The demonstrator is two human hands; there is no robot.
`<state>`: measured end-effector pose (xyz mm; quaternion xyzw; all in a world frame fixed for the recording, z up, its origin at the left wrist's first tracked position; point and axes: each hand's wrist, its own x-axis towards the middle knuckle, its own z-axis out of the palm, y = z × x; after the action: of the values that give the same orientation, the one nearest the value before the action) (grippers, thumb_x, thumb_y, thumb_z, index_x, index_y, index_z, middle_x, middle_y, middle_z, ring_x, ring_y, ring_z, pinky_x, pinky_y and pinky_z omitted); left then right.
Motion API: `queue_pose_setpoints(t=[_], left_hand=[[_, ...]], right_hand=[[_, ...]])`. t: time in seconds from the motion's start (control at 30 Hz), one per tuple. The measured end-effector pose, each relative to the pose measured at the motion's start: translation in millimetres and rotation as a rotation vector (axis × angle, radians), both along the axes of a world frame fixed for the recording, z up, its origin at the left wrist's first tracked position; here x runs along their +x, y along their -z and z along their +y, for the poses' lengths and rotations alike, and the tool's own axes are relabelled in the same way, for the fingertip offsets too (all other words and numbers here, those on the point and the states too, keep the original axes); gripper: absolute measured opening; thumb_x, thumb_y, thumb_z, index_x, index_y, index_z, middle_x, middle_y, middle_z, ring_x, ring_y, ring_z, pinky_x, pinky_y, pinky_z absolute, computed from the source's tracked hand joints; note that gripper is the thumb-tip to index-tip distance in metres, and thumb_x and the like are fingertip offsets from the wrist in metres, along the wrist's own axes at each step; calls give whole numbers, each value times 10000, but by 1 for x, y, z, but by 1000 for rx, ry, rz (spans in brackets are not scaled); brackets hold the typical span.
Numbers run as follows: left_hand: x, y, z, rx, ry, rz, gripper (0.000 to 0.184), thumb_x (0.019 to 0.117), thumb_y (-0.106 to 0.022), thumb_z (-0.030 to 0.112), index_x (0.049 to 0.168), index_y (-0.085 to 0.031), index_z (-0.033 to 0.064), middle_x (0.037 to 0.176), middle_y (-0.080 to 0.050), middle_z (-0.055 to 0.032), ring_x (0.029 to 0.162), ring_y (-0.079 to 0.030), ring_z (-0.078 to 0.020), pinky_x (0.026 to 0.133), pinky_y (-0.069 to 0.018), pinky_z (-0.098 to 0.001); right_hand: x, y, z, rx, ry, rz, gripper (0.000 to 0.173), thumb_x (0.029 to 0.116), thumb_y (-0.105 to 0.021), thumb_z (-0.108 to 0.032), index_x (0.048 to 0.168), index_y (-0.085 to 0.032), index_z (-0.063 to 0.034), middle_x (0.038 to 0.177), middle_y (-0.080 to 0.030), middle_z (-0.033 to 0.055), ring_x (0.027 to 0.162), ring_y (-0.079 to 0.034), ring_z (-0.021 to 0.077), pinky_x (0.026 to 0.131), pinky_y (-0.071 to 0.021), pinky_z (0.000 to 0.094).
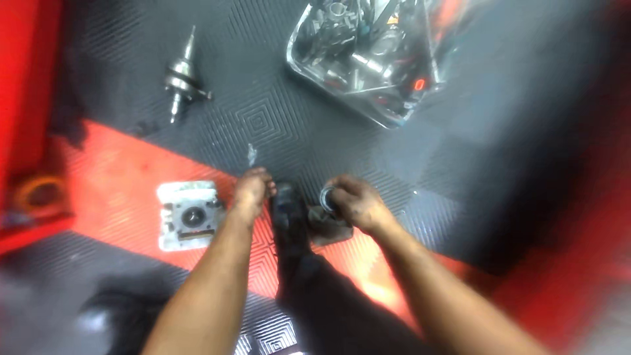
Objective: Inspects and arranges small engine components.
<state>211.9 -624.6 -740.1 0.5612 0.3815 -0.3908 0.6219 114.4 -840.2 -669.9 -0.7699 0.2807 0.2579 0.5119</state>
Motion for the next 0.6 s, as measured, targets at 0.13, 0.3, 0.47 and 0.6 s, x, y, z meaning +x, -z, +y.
queue_pose_setpoints(t=[0.13, 0.3, 0.47, 0.6], left_hand=[[16, 9, 11, -206, -17, 59, 307, 1067, -507, 213, 1285, -588, 12, 1067, -710, -140, 871, -716, -247, 780, -611, -418], [12, -9, 28, -500, -132, 55, 395, 1107, -379, 262, 1317, -581, -3, 1235, -684, -204, 1118, -691, -335, 979, -561, -506], [-2, -26, 33, -775, -136, -63, 622, 1087, -133, 356, 1406, -534, 3, 1407, -596, -221, 1291, -588, -380, 1070, -483, -558], [-14, -42, 34, -904, -107, -147, 1062, 943, 54, 769, 1478, -493, 34, 1512, -509, -224, 1389, -504, -390, 1127, -437, -559]], right_hand=[[-9, 16, 2, 33, 29, 70, 169, 983, -537, -175, 1035, -694, -140, 754, -676, 43, 608, -633, 190, 552, -544, 418], [2, 50, 6, -155, -98, 176, 170, 1008, -585, -242, 1098, -723, -200, 919, -729, 35, 790, -708, 195, 729, -600, 498], [9, 90, 11, -374, -249, 53, 266, 942, -671, -211, 1196, -671, -137, 1033, -720, 128, 970, -700, 329, 835, -556, 616], [5, 97, 13, -452, -340, 4, 224, 919, -682, -196, 1126, -647, -114, 977, -705, 139, 913, -703, 352, 763, -566, 619]])
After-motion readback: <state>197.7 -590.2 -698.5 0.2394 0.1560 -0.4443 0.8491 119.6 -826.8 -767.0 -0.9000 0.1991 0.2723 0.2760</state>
